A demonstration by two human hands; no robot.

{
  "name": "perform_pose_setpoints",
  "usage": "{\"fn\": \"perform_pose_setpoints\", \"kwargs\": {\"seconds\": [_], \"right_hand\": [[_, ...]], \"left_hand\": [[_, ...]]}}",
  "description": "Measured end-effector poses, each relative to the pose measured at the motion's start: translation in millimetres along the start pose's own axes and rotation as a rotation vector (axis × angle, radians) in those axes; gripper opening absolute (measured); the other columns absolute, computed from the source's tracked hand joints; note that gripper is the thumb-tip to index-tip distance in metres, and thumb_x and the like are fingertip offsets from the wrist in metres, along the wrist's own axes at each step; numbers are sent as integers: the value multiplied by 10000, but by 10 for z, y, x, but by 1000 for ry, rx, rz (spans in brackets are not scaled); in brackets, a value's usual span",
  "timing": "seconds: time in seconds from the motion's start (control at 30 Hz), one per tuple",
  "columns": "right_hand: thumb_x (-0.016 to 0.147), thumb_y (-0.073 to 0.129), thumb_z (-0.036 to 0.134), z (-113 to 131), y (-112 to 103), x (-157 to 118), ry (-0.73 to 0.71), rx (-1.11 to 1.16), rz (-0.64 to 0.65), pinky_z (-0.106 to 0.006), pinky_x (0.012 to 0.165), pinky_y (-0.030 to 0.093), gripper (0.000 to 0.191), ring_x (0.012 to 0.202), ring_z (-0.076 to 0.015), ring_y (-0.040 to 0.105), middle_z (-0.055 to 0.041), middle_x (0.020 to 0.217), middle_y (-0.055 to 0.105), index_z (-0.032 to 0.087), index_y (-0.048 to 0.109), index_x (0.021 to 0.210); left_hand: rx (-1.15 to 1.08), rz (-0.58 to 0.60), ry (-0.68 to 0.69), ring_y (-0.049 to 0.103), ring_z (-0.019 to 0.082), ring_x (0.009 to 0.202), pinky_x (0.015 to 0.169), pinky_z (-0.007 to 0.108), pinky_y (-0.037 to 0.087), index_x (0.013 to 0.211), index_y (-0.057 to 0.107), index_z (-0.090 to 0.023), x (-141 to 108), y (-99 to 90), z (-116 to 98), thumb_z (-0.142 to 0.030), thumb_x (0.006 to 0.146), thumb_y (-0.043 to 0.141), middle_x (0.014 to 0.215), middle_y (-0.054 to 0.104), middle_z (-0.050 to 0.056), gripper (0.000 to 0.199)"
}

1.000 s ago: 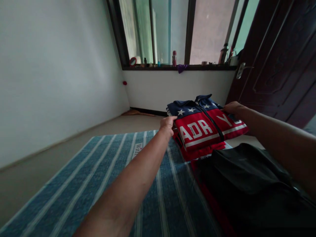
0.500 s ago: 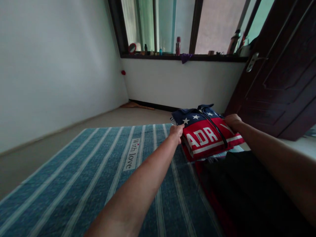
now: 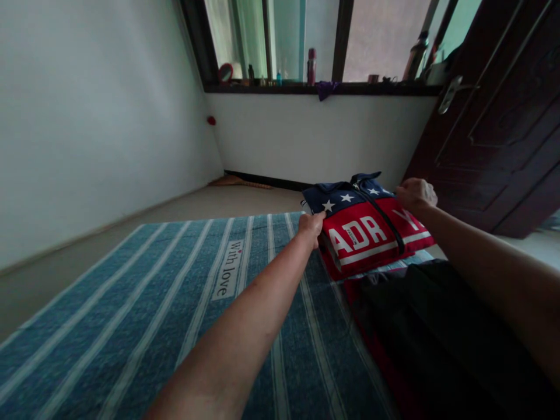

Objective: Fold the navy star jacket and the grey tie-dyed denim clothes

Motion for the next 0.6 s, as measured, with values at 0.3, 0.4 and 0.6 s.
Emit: {"fn": "perform_pose_setpoints", "kwargs": {"seconds": [0.3, 0.4, 0.6], "right_hand": [[909, 387, 621, 631, 321, -320, -479, -109, 230, -484, 959, 371, 561, 1175, -328, 480, -147, 1275, 541, 202, 600, 1216], [933, 277, 639, 523, 476, -279, -475, -129, 306, -476, 971, 371, 622, 1177, -318, 486, -153, 1276, 537, 191, 578, 1243], [931, 207, 660, 441, 618, -148, -515, -163, 375, -458, 988, 368, 671, 1205, -305, 485, -134, 1308, 538, 213, 533, 1309]], "left_hand": [[95, 64, -9, 655, 209, 545, 581, 372, 551, 991, 616, -128, -70, 13, -85, -312, 824, 611, 675, 653, 60, 249], [127, 93, -8, 664, 220, 571, 589, 382, 553, 1001, 613, -135, -96, -19, -75, -366, 830, 602, 703, 654, 63, 288], [191, 145, -14, 647, 199, 559, 591, 380, 558, 1004, 601, -127, -178, -79, -37, -400, 873, 527, 706, 651, 61, 312]]}}
Point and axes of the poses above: each hand's wrist, its own x-axis towards the middle knuckle, its own y-axis out of the palm, z = x × y, the point moved 1 cm from there along x, towards the middle knuckle
